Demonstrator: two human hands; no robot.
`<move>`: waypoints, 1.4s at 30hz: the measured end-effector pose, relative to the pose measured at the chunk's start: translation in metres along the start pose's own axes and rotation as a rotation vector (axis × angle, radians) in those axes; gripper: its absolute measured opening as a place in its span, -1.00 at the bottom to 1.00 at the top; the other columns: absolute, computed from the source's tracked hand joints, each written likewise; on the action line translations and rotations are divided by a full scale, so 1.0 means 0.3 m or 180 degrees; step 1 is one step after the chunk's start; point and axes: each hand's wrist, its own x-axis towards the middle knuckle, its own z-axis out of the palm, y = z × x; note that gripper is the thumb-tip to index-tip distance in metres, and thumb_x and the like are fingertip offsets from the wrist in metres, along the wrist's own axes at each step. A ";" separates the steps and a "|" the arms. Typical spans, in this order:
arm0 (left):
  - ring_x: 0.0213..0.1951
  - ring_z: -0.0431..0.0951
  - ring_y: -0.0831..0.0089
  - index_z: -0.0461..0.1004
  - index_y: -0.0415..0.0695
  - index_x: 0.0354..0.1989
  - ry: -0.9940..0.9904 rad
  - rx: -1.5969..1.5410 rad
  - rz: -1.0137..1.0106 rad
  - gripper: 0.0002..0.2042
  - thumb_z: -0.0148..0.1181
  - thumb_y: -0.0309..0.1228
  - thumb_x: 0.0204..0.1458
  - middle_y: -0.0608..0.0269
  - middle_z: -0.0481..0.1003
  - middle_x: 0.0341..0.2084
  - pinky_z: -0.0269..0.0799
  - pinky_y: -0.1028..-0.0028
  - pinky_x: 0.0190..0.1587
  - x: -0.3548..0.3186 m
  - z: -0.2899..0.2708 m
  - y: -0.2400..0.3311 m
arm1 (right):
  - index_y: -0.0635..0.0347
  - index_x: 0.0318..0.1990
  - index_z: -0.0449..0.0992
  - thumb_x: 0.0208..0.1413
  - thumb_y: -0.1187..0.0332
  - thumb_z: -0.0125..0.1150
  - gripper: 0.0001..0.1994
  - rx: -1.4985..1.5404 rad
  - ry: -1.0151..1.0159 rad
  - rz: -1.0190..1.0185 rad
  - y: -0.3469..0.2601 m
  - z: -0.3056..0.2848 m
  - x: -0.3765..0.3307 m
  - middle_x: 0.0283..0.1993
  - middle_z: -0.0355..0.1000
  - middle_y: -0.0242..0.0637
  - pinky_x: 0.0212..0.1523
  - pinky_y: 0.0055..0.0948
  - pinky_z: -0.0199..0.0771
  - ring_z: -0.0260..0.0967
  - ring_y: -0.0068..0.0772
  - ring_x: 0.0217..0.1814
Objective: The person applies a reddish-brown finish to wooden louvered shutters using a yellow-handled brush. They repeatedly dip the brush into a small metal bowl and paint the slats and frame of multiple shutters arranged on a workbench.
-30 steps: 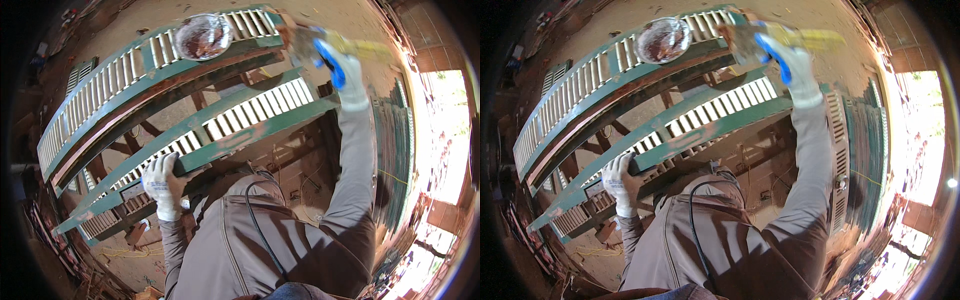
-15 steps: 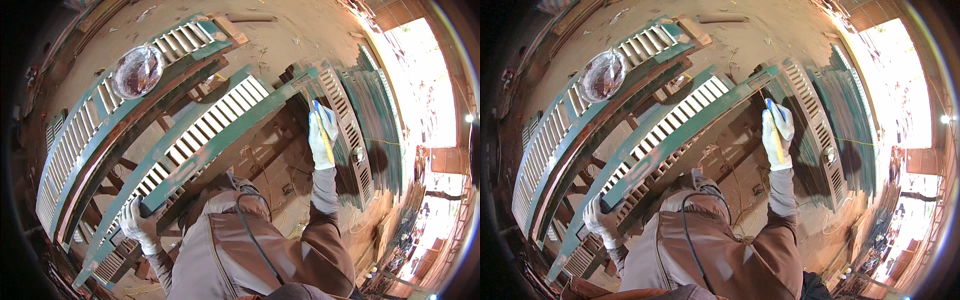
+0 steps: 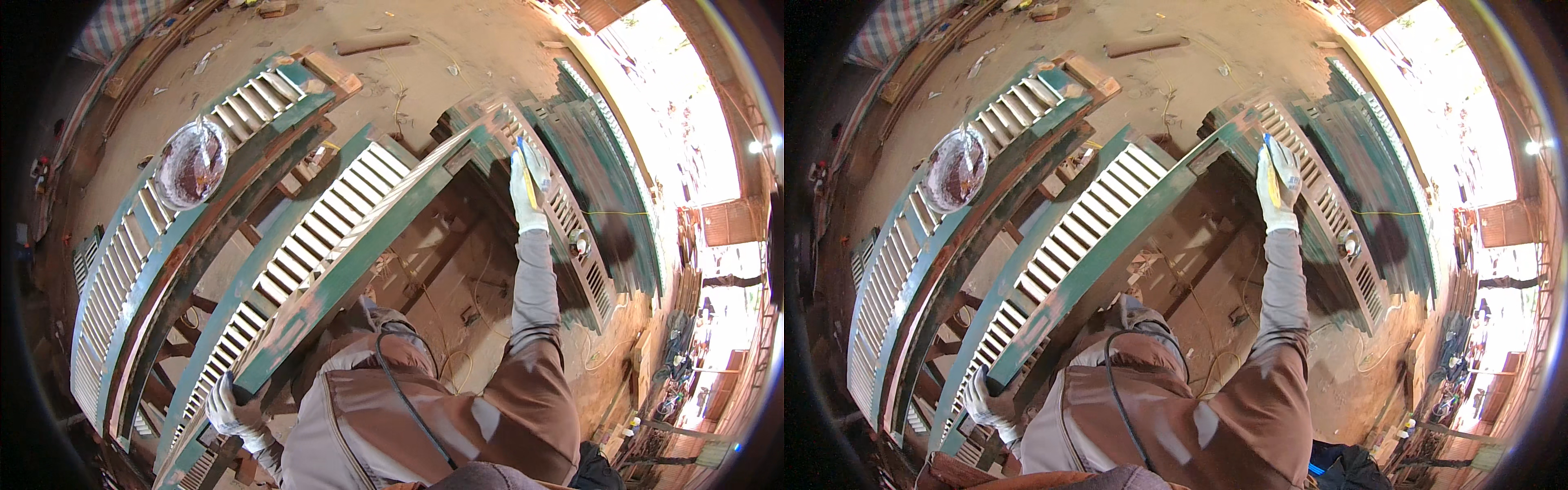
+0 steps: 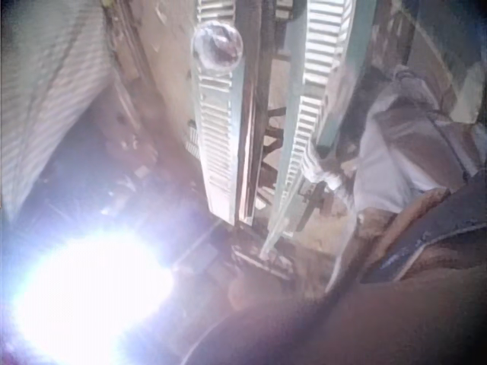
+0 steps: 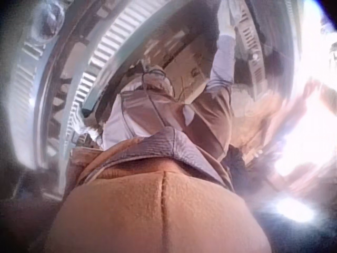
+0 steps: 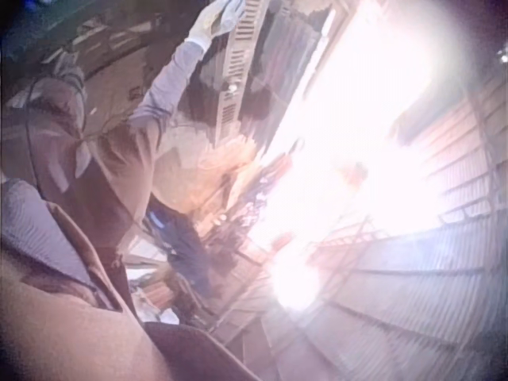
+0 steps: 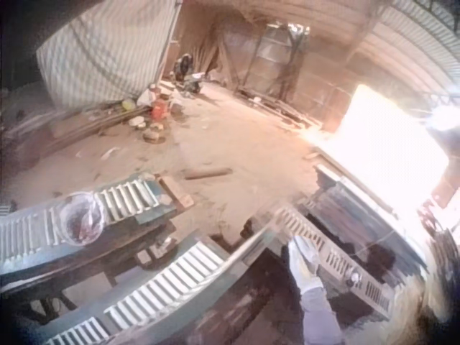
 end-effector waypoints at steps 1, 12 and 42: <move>-0.14 0.65 0.19 0.65 -0.05 -0.12 0.0056 -0.0018 0.0046 -0.29 0.46 0.29 -0.32 0.24 0.65 -0.19 0.47 0.19 0.03 0.003 -0.003 0.005 | 0.19 0.09 0.59 0.27 0.38 0.16 -0.71 -0.0012 -0.0055 -0.0025 0.041 0.022 0.007 0.03 0.58 -0.17 0.12 -0.23 0.45 0.52 -0.13 0.02; -0.18 0.66 0.17 0.65 -0.10 -0.17 0.0087 0.0066 0.0105 -0.37 0.44 0.22 -0.23 0.21 0.67 -0.23 0.49 0.21 -0.02 -0.055 0.009 -0.012 | -0.03 0.28 0.42 0.14 0.41 0.06 -0.50 -0.1715 -0.1172 -0.0396 0.184 0.190 -0.061 0.23 0.40 -0.42 0.18 -0.40 0.47 0.35 -0.30 0.18; -0.19 0.66 0.17 0.65 -0.10 -0.17 0.0083 0.0142 0.0110 -0.31 0.47 0.27 -0.29 0.22 0.66 -0.27 0.49 0.20 -0.03 -0.041 -0.007 0.022 | 0.07 0.21 0.43 0.13 0.36 0.20 -0.55 -0.1293 -0.1236 -0.0481 0.184 0.160 0.009 0.02 0.45 -0.31 -0.04 -0.21 0.59 0.39 -0.14 0.12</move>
